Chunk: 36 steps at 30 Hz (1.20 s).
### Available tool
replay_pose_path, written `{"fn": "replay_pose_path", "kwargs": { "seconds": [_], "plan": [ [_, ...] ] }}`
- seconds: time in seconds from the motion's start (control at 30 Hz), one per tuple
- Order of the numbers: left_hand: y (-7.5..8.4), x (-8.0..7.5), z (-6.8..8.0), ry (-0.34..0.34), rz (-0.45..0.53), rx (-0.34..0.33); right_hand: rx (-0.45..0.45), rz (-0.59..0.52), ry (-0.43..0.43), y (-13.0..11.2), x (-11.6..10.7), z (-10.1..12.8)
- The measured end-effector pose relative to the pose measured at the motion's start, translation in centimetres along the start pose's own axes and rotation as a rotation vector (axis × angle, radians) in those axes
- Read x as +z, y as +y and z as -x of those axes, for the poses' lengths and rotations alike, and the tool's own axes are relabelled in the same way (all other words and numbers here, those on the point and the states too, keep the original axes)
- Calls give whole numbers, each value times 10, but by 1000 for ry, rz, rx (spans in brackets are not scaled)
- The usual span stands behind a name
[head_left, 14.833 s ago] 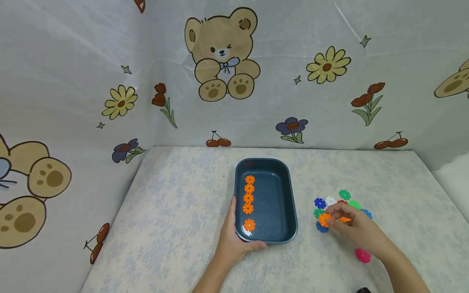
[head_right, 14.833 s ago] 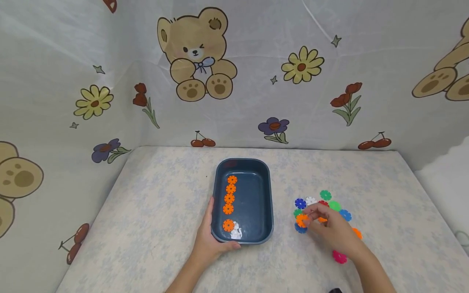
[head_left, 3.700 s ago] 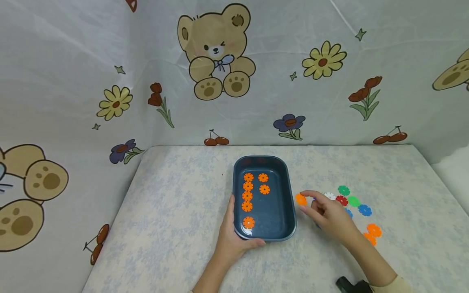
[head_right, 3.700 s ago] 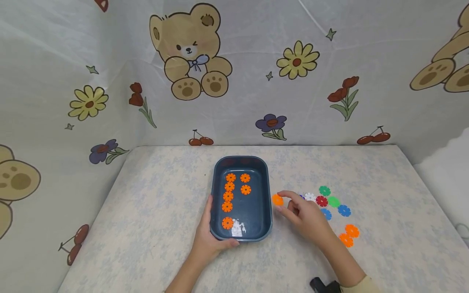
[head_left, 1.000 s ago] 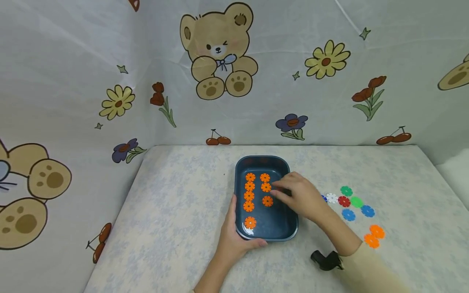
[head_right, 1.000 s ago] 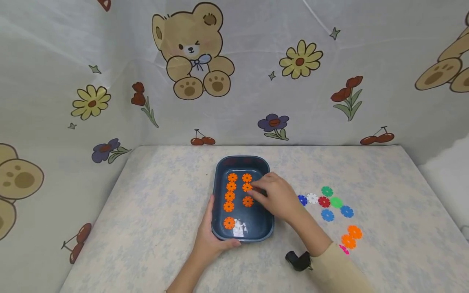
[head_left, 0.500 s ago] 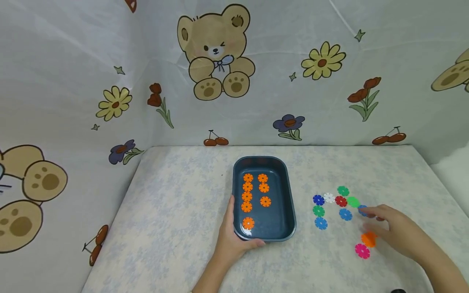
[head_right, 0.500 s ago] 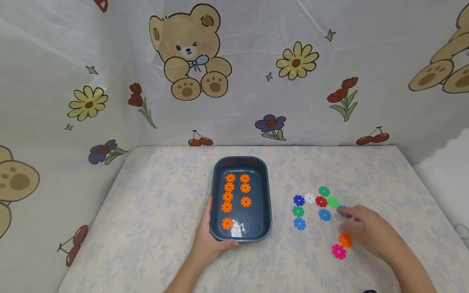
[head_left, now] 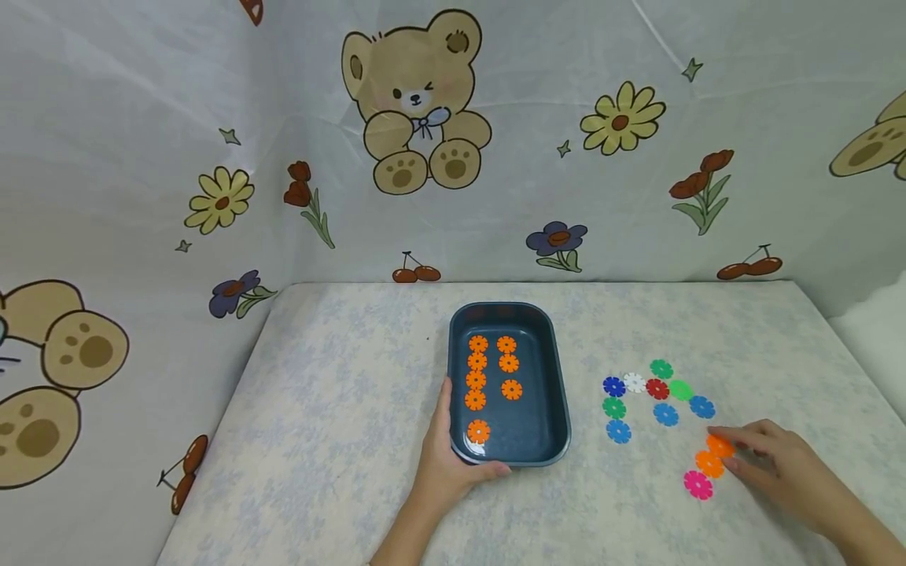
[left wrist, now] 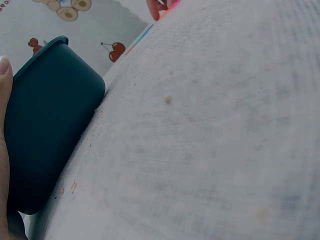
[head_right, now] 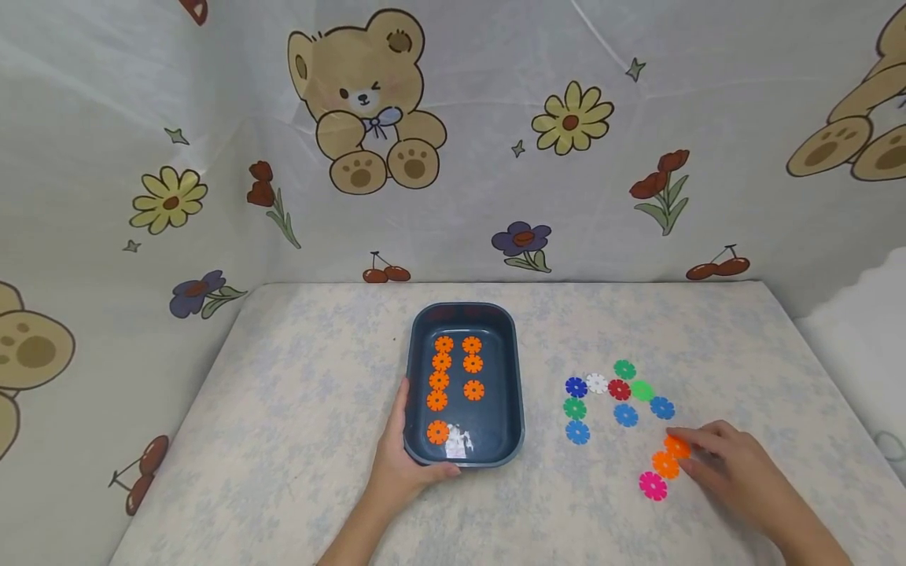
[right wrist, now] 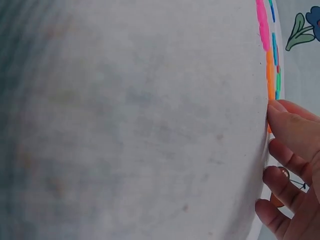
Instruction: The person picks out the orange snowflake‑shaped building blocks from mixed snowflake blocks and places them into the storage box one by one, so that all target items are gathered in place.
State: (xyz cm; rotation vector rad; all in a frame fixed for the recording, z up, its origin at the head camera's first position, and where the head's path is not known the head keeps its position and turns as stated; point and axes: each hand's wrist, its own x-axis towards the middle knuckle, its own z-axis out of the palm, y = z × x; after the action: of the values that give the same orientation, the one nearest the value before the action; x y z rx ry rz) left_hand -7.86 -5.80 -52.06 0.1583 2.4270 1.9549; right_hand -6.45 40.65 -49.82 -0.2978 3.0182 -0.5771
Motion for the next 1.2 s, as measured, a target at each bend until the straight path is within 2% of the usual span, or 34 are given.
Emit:
{"fn": "replay_pose_path", "kwargs": {
  "seconds": [0.13, 0.43, 0.6, 0.7, 0.87, 0.97, 1.07, 1.2],
  "plan": [
    [0, 0, 0, -4, -12, -9, 18, -15, -7, 0, 0, -3],
    [0, 0, 1, 5, -13, -13, 199, -34, -135, -9, -7, -7],
    [1, -1, 1, 1, -12, -12, 242, -3, -123, -13, -11, -5],
    [2, -1, 1, -2, -7, -9, 252, 15, -119, -13, -11, -5],
    [3, 0, 2, 3, -3, -11, 260, 49, -173, -13, -14, -10],
    [3, 0, 2, 0, -9, -11, 248, 61, -173, -16, -15, -12],
    [2, 0, 1, -4, -14, -9, 236, 27, -155, -24, -17, -16],
    [1, -1, 0, -5, -15, -9, 187, -46, -127, -48, -17, -27]
  ]
}}
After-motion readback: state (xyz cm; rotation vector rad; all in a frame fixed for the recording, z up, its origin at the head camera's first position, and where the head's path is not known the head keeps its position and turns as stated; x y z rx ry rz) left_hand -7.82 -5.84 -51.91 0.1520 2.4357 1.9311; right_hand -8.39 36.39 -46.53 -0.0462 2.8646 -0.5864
